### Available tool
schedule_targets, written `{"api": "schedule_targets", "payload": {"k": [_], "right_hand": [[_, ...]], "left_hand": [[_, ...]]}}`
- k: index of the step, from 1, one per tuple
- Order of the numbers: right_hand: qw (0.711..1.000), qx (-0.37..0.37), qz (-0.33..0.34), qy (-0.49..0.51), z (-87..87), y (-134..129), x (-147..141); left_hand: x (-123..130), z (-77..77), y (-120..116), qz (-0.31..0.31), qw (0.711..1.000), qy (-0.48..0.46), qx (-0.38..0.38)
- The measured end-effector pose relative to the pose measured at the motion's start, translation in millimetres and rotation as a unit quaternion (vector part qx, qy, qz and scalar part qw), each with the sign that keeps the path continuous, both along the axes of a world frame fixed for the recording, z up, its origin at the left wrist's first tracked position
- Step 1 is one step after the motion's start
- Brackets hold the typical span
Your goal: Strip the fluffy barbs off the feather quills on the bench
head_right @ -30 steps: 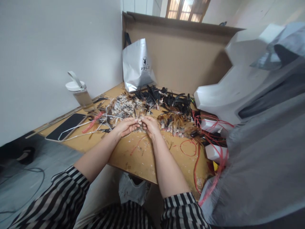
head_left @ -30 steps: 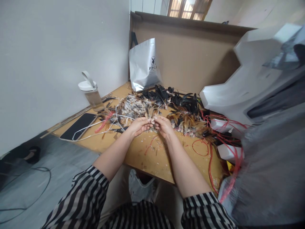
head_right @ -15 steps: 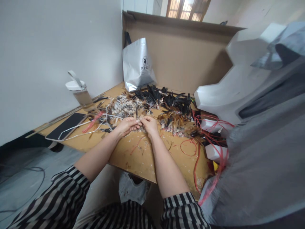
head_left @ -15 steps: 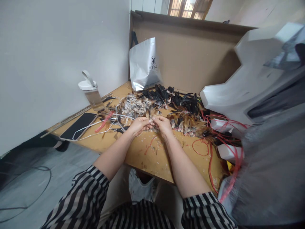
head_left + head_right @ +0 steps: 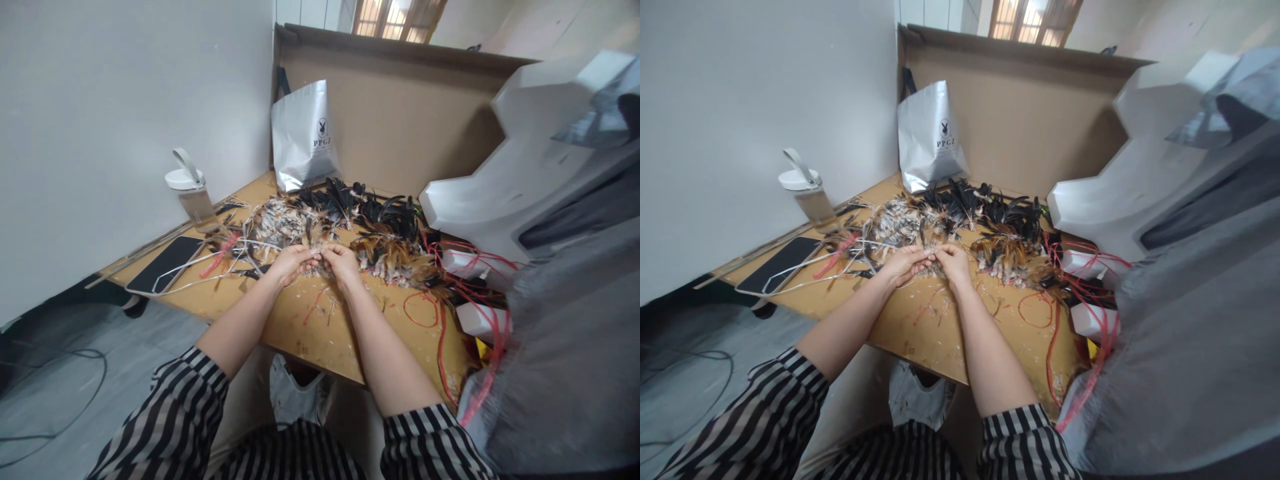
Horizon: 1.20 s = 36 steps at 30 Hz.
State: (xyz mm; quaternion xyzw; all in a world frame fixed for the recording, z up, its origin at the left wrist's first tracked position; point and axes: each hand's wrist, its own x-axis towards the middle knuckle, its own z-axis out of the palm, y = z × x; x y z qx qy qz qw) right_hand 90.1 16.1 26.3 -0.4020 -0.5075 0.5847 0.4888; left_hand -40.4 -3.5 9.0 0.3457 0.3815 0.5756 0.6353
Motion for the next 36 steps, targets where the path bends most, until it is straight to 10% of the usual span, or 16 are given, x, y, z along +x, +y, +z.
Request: {"api": "schedule_targets", "payload": {"k": [36], "right_hand": [[1.0, 0.021, -0.008, -0.006, -1.9, 1.5, 0.0]], "left_hand": [[-1.1, -4.9, 1.0, -0.05, 0.998, 0.022, -0.013]]}}
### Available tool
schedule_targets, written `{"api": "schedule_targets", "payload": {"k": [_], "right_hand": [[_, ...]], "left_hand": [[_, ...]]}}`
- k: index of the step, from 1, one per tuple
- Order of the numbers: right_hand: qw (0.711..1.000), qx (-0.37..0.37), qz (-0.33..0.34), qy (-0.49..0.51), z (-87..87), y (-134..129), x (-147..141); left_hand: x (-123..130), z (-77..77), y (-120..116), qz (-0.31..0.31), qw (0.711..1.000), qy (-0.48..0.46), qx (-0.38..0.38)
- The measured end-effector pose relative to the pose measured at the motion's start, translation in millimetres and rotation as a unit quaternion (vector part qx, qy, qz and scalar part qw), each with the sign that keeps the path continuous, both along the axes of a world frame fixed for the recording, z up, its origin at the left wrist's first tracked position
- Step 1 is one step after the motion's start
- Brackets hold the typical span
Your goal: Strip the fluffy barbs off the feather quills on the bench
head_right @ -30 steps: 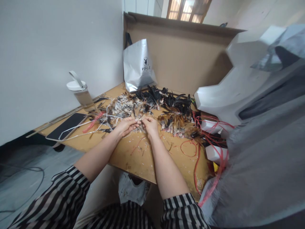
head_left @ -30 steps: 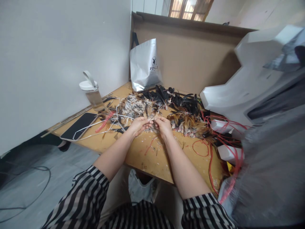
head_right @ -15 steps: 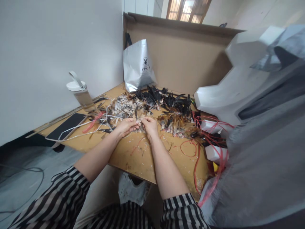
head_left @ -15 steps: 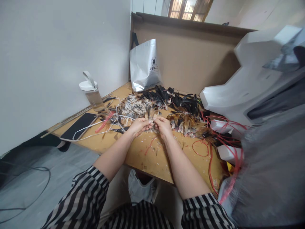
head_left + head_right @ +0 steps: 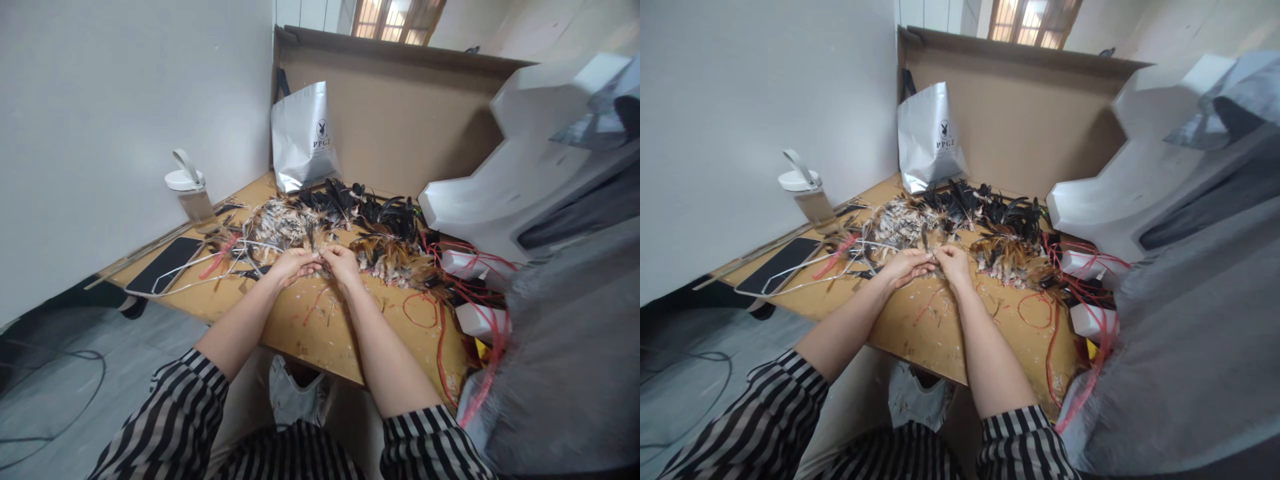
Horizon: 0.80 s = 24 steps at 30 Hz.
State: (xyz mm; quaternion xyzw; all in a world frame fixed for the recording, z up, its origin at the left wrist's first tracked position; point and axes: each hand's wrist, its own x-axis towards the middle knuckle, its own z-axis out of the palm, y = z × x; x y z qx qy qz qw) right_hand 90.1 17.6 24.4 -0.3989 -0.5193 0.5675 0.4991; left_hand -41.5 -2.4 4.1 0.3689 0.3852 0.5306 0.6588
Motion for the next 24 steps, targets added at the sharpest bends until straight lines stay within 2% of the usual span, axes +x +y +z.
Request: {"api": "schedule_targets", "payload": {"k": [12, 24], "right_hand": [[0.998, -0.047, 0.01, 0.04, -1.5, -1.2, -0.4], [0.999, -0.033, -0.012, 0.037, -5.5, 2.6, 1.7]], "left_hand": [[1.9, 2.3, -1.4, 0.003, 0.999, 0.034, 0.011], [-1.0, 4.7, 1.3, 0.082, 0.996, -0.023, 0.012]]}}
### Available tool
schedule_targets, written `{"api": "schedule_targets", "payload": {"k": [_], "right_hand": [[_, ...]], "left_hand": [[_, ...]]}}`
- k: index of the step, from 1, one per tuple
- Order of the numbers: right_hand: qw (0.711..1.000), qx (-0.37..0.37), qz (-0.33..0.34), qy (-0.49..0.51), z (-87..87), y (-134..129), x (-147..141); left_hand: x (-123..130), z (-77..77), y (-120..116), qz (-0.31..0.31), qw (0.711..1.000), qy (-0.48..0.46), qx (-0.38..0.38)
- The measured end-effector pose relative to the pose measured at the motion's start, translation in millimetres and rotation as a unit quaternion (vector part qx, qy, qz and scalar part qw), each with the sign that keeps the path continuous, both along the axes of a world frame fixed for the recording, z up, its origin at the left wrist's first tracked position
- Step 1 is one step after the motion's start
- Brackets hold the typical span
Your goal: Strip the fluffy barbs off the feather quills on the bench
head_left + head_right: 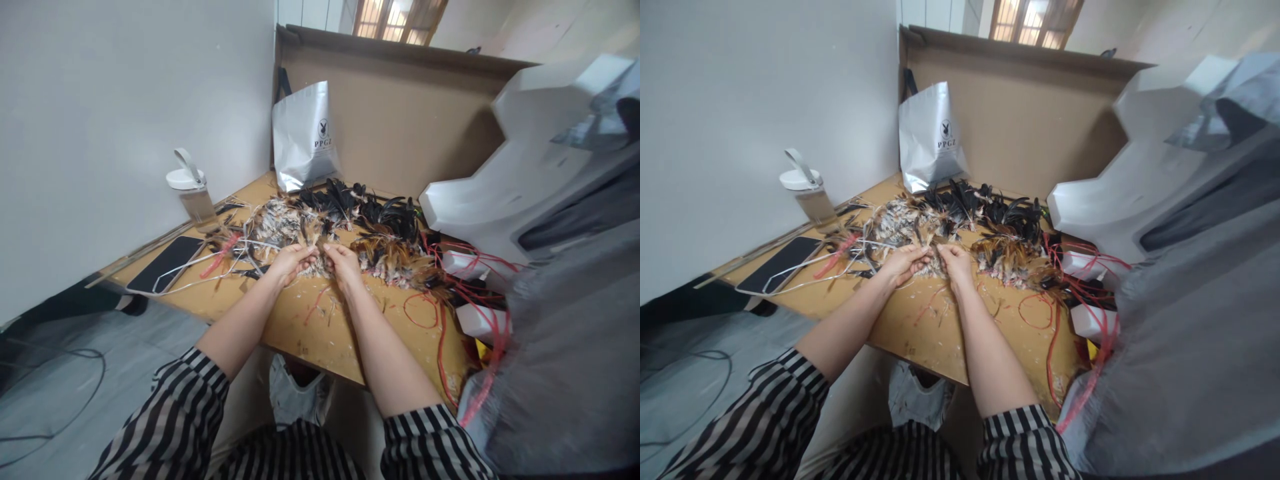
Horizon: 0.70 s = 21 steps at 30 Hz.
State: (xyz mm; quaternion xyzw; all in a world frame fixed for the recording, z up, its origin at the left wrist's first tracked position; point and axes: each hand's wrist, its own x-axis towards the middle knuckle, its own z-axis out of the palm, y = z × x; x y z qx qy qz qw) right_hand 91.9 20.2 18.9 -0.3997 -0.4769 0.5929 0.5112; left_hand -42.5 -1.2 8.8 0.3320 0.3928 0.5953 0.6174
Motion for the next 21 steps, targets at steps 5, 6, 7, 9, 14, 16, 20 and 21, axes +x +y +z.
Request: {"api": "schedule_targets", "payload": {"k": [5, 6, 7, 9, 14, 16, 20, 21], "right_hand": [[0.999, 0.038, 0.005, -0.039, 5.3, -5, -2], [0.998, 0.048, 0.008, -0.046, 5.7, -6, -3], [0.997, 0.058, 0.011, -0.053, 5.5, -6, -4], [0.994, 0.083, 0.017, -0.071, 3.4, -6, -4], [0.985, 0.135, -0.001, -0.111, -5.0, 1, -2], [0.985, 0.135, -0.036, -0.105, -6.9, 6, 2], [0.974, 0.14, -0.138, -0.113, -10.7, 22, 20], [0.969, 0.148, -0.16, -0.12, -12.4, 27, 26]], "left_hand": [[1, 1.8, 0, 0.014, 1.0, -0.02, -0.006], [1, 1.7, 1, 0.015, 1.0, -0.021, -0.01], [1, 1.4, 1, 0.015, 1.0, -0.021, -0.013], [0, 0.6, 1, 0.009, 1.0, -0.016, -0.018], [0, 0.7, -1, -0.022, 1.0, 0.012, -0.014], [1, 1.9, -3, -0.028, 0.999, 0.033, -0.006], [3, 4.7, -4, -0.025, 0.998, 0.048, -0.008], [3, 5.1, -4, -0.02, 0.999, 0.045, -0.01]]}}
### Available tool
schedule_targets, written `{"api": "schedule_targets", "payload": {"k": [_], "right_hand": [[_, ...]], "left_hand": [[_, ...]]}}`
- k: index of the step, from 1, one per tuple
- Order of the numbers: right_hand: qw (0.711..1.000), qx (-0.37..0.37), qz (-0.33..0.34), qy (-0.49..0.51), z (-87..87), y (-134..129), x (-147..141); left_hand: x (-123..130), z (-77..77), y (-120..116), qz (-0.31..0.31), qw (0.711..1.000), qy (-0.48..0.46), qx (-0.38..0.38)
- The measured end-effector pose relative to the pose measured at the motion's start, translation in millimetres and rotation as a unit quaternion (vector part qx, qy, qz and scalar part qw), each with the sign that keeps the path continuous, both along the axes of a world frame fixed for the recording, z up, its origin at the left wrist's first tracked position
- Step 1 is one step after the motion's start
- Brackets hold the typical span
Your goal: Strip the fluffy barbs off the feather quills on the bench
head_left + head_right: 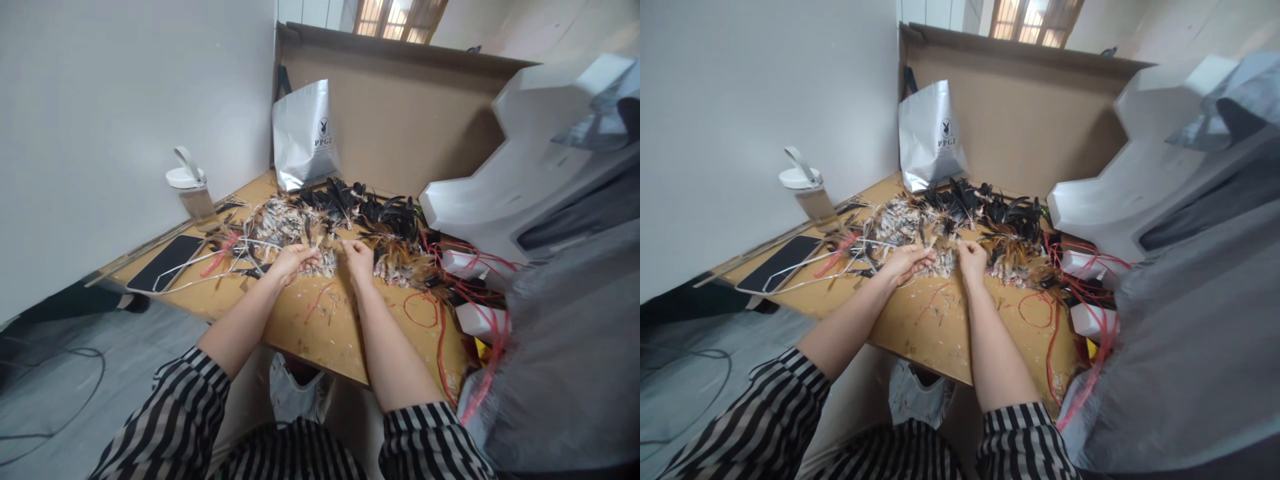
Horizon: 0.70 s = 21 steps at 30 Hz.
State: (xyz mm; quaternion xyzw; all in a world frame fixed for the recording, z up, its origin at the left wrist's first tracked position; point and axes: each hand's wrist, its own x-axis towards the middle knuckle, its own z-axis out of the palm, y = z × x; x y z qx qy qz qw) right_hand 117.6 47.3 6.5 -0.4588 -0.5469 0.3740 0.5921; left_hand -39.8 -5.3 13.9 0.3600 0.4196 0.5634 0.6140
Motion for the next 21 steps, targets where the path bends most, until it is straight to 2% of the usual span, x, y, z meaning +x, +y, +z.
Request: {"api": "schedule_targets", "payload": {"k": [4, 7, 15, 21], "right_hand": [[0.998, 0.003, -0.052, -0.034, -9.7, 15, 18], [0.994, -0.008, -0.057, -0.09, -15.5, 17, 21], [0.978, 0.021, -0.006, -0.209, -13.5, 3, 4], [0.948, 0.007, -0.04, -0.315, -8.2, -6, -9]], "left_hand": [[0, 0.2, 1, 0.013, 1.0, -0.006, -0.002], [0, -0.5, 1, 0.014, 1.0, -0.002, 0.001], [-1, 0.9, 1, 0.037, 0.999, -0.005, 0.009], [0, 1.6, 1, 0.041, 0.999, -0.017, 0.002]]}}
